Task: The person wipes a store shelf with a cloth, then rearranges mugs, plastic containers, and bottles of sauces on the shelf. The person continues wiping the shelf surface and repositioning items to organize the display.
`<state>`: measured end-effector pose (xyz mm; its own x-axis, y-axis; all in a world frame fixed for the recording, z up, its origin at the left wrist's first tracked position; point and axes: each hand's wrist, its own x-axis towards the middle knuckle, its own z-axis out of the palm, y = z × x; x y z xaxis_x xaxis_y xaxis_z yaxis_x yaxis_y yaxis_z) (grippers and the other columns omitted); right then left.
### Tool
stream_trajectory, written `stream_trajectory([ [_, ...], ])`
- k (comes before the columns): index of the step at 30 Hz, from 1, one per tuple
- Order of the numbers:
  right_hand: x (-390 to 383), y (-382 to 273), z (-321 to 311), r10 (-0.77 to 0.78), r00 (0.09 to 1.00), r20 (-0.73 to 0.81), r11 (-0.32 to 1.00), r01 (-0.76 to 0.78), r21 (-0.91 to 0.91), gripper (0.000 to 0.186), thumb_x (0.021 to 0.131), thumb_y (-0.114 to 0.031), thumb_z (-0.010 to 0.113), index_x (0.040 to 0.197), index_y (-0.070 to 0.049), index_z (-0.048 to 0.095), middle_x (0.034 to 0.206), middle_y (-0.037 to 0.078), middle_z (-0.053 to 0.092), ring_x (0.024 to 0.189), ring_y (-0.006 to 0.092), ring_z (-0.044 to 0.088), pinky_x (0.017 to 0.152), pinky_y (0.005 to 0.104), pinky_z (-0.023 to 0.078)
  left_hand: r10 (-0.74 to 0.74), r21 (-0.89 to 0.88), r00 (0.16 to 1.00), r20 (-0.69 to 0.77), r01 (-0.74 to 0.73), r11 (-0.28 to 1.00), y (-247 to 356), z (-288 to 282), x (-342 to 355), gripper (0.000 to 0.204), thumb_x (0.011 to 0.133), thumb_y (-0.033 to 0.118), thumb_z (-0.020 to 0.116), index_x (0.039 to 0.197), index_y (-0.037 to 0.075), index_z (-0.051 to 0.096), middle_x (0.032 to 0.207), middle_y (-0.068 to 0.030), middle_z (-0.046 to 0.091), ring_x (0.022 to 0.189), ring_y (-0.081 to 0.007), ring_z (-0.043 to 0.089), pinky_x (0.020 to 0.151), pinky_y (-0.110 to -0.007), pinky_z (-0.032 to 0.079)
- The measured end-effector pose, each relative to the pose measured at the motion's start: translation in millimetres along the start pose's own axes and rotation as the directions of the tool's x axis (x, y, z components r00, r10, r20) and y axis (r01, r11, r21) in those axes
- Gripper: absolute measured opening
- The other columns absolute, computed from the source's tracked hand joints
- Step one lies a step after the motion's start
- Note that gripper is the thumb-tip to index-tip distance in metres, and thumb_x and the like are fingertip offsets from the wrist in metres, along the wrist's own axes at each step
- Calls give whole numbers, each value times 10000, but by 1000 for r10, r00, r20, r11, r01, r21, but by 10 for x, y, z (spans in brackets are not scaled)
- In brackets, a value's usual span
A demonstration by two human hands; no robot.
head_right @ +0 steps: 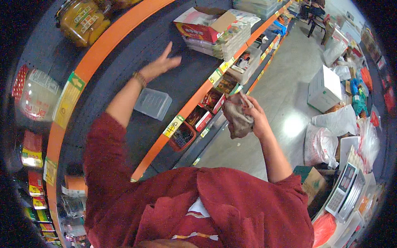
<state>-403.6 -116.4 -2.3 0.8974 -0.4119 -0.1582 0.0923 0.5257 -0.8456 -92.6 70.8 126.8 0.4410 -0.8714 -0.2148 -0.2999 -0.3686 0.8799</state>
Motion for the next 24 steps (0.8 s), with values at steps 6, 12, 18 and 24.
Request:
stream_trajectory([
  [6, -422, 65, -177, 29, 993, -117, 999, -32, -22, 585, 658, -124, 489, 1234, -50, 424, 1125, 102, 519, 995, 206, 526, 861, 308, 428, -180, -541, 946, -269, 6, 841, 378, 73, 1260, 995, 698, 685, 531, 1405, 165, 63, 1428, -134, 152, 1251, -436, 235, 921, -597, 318],
  [12, -792, 279, -673, 1, 952, -306, 1000, -9, -25, 570, 678, -136, 477, 1238, -41, 425, 1148, 111, 509, 1013, 213, 517, 873, 317, 421, -211, -825, 929, -303, -145, 546, 271, 243, 1814, 630, 742, 404, 651, 1230, 136, 357, 1266, -143, 362, 1137, -339, 416, 834, -612, 410],
  [18, -812, 397, -788, 21, 930, -367, 1000, -18, 14, 549, 711, -162, 480, 1241, -32, 422, 1164, 113, 497, 1037, 210, 501, 891, 330, 414, -108, -842, 936, -335, -246, 480, 89, 258, 1633, 370, 717, 260, 633, 980, 44, 487, 1047, -149, 474, 998, -322, 488, 817, -573, 456],
  [24, -560, 448, -632, 31, 955, -294, 999, -36, -13, 482, 720, -128, 502, 1197, -59, 470, 1069, 86, 534, 944, 186, 530, 820, 303, 440, -21, -743, 888, -460, -372, 557, -113, 122, 884, 358, 718, 294, 631, 969, 75, 502, 998, -110, 465, 957, -311, 495, 799, -515, 486],
])
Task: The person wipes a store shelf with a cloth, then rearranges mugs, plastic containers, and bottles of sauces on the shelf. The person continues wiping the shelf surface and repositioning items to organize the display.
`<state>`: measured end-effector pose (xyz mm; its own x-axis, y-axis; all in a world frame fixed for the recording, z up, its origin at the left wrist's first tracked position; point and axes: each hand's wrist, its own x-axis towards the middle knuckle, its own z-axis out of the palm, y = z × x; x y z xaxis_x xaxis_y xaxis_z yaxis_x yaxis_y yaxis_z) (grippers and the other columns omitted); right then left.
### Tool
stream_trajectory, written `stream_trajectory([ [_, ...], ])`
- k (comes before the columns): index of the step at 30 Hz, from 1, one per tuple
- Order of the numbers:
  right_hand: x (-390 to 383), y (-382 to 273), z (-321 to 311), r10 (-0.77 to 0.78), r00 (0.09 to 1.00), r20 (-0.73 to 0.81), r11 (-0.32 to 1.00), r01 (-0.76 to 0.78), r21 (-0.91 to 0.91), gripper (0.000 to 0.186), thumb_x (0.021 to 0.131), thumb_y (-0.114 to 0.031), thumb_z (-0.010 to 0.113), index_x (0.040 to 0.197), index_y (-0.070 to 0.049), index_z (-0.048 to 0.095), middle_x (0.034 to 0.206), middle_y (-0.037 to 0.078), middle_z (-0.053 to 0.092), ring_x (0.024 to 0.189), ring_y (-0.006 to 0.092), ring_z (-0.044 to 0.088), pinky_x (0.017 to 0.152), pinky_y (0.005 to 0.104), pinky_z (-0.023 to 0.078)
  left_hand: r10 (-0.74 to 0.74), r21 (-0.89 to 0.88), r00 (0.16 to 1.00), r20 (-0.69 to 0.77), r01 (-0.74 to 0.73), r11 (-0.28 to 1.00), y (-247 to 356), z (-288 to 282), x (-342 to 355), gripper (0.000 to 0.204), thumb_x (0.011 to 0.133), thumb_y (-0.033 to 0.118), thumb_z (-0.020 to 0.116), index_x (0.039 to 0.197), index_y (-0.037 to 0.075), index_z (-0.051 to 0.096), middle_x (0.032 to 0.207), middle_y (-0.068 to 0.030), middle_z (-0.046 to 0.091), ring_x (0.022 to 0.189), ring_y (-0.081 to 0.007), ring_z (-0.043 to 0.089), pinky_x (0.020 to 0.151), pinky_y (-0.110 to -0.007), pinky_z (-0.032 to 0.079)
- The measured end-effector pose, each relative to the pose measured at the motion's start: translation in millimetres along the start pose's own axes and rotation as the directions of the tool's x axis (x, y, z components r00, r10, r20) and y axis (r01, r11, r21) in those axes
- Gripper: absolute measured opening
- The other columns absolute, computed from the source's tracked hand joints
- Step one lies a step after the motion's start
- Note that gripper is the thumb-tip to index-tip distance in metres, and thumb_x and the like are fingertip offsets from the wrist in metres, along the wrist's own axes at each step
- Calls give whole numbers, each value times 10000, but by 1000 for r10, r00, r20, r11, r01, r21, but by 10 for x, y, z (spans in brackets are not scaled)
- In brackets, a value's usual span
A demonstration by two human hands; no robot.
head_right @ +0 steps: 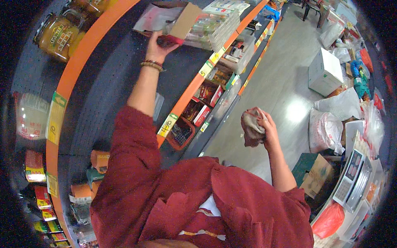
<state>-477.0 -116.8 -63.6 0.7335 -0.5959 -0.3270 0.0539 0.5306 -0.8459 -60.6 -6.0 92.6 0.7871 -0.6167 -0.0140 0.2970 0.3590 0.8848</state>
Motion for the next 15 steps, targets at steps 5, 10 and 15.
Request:
stream_trajectory([
  [5, 71, -23, 220, 38, 998, 55, 999, -36, -22, 483, 715, -126, 502, 1192, -60, 466, 1051, 100, 546, 923, 201, 546, 786, 309, 460, -37, 123, 989, -142, 55, 991, 117, -222, -689, 300, 741, 277, 609, 958, 95, 509, 933, -96, 495, 889, -285, 538, 754, -501, 501],
  [10, 91, -24, 434, 56, 989, 134, 994, -43, -96, 494, 700, -130, 505, 1187, -56, 466, 1052, 114, 544, 921, 220, 557, 795, 313, 458, -237, 82, 928, -286, 270, 959, -330, -615, -834, 198, 759, 242, 577, 905, 111, 548, 905, -97, 556, 888, -260, 550, 737, -552, 485],
  [15, 6, -26, 493, 89, 988, 123, 985, -69, -157, 483, 712, -139, 483, 1191, -75, 477, 1051, 101, 551, 907, 199, 554, 785, 305, 464, -308, 53, 899, -312, 341, 939, -330, -530, -869, 164, 760, 205, 539, 874, 92, 505, 924, -103, 506, 920, -290, 513, 798, -613, 424],
])
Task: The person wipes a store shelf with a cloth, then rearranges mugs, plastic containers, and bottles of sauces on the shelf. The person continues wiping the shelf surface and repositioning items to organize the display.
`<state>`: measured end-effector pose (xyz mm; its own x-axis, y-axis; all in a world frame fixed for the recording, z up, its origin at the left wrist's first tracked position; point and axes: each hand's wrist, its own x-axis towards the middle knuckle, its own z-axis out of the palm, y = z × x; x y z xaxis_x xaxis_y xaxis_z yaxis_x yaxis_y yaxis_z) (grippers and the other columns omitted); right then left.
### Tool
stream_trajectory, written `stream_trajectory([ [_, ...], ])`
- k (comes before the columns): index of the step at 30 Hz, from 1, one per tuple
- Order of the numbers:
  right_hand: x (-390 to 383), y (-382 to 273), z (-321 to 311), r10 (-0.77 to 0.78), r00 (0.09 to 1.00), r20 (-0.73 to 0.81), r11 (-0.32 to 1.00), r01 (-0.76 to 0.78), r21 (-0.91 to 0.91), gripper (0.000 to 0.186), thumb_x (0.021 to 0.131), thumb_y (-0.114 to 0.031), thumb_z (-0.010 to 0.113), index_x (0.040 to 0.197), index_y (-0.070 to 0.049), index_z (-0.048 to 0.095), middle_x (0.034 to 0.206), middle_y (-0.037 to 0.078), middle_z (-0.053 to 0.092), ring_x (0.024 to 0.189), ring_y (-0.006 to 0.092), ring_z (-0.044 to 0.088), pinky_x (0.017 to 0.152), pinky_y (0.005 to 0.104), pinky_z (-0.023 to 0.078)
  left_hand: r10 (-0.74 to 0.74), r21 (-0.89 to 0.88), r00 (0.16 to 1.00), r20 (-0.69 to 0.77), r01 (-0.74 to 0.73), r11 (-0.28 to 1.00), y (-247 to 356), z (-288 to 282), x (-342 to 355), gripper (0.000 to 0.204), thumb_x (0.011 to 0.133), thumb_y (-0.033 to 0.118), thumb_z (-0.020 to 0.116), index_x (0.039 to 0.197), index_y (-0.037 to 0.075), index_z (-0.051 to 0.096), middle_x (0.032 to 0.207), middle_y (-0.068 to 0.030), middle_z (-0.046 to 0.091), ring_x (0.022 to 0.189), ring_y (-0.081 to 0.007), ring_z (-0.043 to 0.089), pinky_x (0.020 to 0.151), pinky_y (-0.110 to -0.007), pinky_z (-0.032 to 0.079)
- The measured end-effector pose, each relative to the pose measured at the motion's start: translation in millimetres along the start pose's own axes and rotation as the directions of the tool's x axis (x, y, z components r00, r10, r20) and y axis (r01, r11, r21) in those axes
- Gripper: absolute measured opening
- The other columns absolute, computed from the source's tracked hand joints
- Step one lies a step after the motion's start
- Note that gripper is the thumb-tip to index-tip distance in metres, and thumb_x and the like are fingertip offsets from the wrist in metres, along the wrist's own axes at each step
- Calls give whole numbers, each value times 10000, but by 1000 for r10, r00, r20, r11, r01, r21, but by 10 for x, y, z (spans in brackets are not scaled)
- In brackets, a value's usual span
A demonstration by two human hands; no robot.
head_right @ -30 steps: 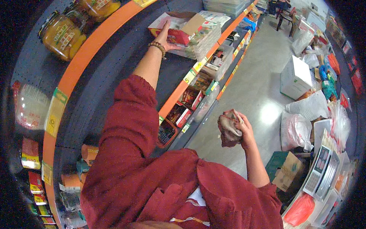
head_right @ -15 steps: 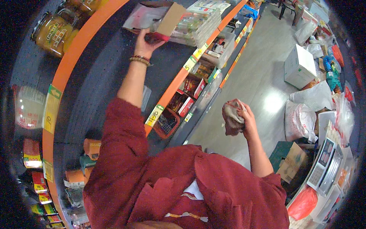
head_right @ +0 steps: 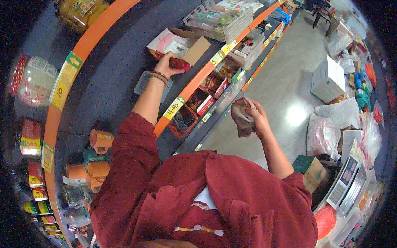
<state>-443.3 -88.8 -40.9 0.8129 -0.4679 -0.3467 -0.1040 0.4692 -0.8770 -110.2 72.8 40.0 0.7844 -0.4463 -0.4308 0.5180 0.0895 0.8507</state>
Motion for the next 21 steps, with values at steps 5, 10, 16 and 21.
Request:
stream_trajectory([
  [5, -27, 87, -56, -10, 1000, 20, 1000, 10, -27, 479, 716, -141, 485, 1190, -74, 483, 1052, 100, 551, 906, 199, 553, 784, 303, 462, -35, 41, 999, 20, 34, 999, 61, 19, 49, 205, 768, 167, 518, 948, 73, 494, 938, -112, 488, 931, -293, 500, 806, -608, 425],
  [10, -71, 97, -41, 39, 999, -12, 999, -39, -15, 461, 725, -162, 515, 1174, -66, 470, 1022, 116, 559, 861, 215, 578, 741, 313, 481, 145, 141, 989, 8, -144, 979, 101, 18, -189, 329, 779, 189, 526, 1067, 42, 464, 1039, -126, 478, 966, -298, 499, 793, -599, 421],
  [16, 38, 170, -125, -14, 1000, 19, 999, 13, 37, 453, 736, -165, 526, 1172, -56, 472, 1013, 111, 565, 859, 211, 574, 742, 316, 480, 735, 918, 582, 348, -372, -140, -42, -532, -862, 600, 755, 406, 600, 1209, 49, 440, 1280, -214, 368, 1219, -372, 283, 1009, -452, 223],
  [21, 85, 151, -20, 16, 999, 44, 997, -13, -74, 424, 767, -151, 477, 1176, -40, 478, 1027, 98, 561, 898, 192, 564, 772, 290, 463, 601, 987, 785, 147, -77, -141, -538, -860, -1158, 702, 758, 361, 636, 1335, 138, 306, 1384, -214, 218, 1266, -479, 137, 1049, -506, 159],
])
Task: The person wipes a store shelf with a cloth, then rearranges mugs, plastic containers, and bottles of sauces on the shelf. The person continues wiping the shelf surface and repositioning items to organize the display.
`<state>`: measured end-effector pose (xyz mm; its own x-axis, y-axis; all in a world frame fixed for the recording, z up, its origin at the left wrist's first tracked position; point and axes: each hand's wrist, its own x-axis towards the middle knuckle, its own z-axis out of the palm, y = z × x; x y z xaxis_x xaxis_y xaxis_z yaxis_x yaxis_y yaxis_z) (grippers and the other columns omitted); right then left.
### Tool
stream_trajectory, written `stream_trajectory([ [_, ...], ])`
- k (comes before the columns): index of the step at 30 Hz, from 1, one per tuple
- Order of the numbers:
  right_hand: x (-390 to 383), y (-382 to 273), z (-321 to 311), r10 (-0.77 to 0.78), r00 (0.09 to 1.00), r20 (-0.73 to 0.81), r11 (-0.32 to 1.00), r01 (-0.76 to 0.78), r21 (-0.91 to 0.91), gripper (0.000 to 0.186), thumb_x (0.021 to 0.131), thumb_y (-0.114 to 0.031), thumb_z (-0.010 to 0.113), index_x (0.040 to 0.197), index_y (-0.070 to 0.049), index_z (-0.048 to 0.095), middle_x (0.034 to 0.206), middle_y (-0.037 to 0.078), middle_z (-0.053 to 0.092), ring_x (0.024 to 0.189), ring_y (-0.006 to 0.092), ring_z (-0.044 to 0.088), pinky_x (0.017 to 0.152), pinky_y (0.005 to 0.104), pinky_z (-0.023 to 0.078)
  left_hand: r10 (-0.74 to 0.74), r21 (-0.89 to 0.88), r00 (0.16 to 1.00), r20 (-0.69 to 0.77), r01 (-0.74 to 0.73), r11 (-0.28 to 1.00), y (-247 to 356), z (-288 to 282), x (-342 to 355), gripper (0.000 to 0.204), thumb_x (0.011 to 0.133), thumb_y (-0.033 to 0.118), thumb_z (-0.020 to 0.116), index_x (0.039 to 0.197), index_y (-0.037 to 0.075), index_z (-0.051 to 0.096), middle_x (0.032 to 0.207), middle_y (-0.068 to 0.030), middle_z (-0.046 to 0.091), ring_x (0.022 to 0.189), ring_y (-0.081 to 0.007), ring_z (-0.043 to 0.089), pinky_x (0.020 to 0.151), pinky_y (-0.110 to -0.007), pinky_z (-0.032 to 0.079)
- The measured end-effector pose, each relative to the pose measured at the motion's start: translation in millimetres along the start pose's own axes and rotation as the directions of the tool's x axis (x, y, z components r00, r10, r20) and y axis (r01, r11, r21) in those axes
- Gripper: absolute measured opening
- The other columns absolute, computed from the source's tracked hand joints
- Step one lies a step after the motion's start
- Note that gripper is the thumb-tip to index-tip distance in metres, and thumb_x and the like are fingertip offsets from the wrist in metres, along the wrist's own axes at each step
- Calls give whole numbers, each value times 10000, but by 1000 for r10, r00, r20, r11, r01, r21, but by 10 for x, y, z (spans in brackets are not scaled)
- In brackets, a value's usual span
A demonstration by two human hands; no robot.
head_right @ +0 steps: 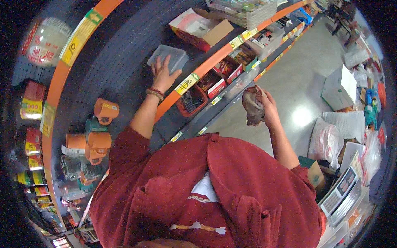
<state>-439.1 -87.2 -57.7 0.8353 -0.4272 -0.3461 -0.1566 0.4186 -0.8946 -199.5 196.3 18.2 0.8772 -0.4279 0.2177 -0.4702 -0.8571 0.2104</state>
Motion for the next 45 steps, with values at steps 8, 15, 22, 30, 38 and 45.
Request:
stream_trajectory([
  [8, 41, -82, 292, -16, 993, 118, 1000, 15, 6, 410, 789, -141, 463, 1184, -30, 473, 1045, 86, 561, 928, 182, 552, 809, 271, 441, 158, -67, 987, -11, -158, 985, -222, 102, -30, 655, 783, 266, 621, 1348, 201, 297, 1421, -145, 198, 1285, -472, 96, 1063, -485, 155],
  [15, -7, 22, 368, 15, 993, 113, 998, -22, 57, 382, 797, -170, 486, 1159, -46, 476, 1008, 103, 564, 840, 193, 584, 702, 295, 489, 213, -109, 977, -4, -212, 971, -262, 105, 7, 658, 775, 266, 630, 1343, 200, 304, 1420, -161, 191, 1291, -464, 92, 1060, -491, 170],
  [22, 2, 171, 418, -7, 989, 146, 1000, 8, -1, 396, 802, -185, 486, 1170, -41, 474, 1040, 105, 556, 887, 199, 572, 749, 300, 478, 173, -176, 977, -127, -194, 965, -275, -170, -113, 748, 738, 344, 659, 1350, 149, 275, 1407, -183, 203, 1270, -476, 158, 1052, -495, 192],
  [30, 4, 324, 717, 66, 932, 357, 985, -118, 127, 455, 795, -182, 480, 1227, -47, 424, 1136, 125, 536, 1020, 248, 552, 837, 365, 480, 52, -24, 945, -322, -64, 998, -948, -803, -994, 713, 765, 380, 621, 1351, 151, 287, 1402, -167, 227, 1295, -396, 176, 1056, -476, 170],
  [38, -224, 214, 1439, 11, 914, 406, 999, -29, 39, 440, 801, -179, 493, 1220, -55, 436, 1150, 104, 528, 1028, 233, 542, 863, 352, 458, -409, -50, 800, -440, 433, 900, -2153, -1366, -1499, 997, 615, 497, 707, 1351, 39, 214, 1336, -240, 277, 1212, -421, 303, 999, -464, 284],
  [45, -519, 275, 1632, -22, 869, 494, 998, 49, -42, 486, 788, -222, 556, 1233, -56, 454, 1161, 85, 518, 1052, 202, 512, 882, 318, 421, -570, -227, 792, -220, 526, 819, -2465, -1327, -1287, 1062, 587, 510, 724, 1370, 62, 163, 1317, -248, 304, 1184, -390, 385, 949, -418, 378],
])
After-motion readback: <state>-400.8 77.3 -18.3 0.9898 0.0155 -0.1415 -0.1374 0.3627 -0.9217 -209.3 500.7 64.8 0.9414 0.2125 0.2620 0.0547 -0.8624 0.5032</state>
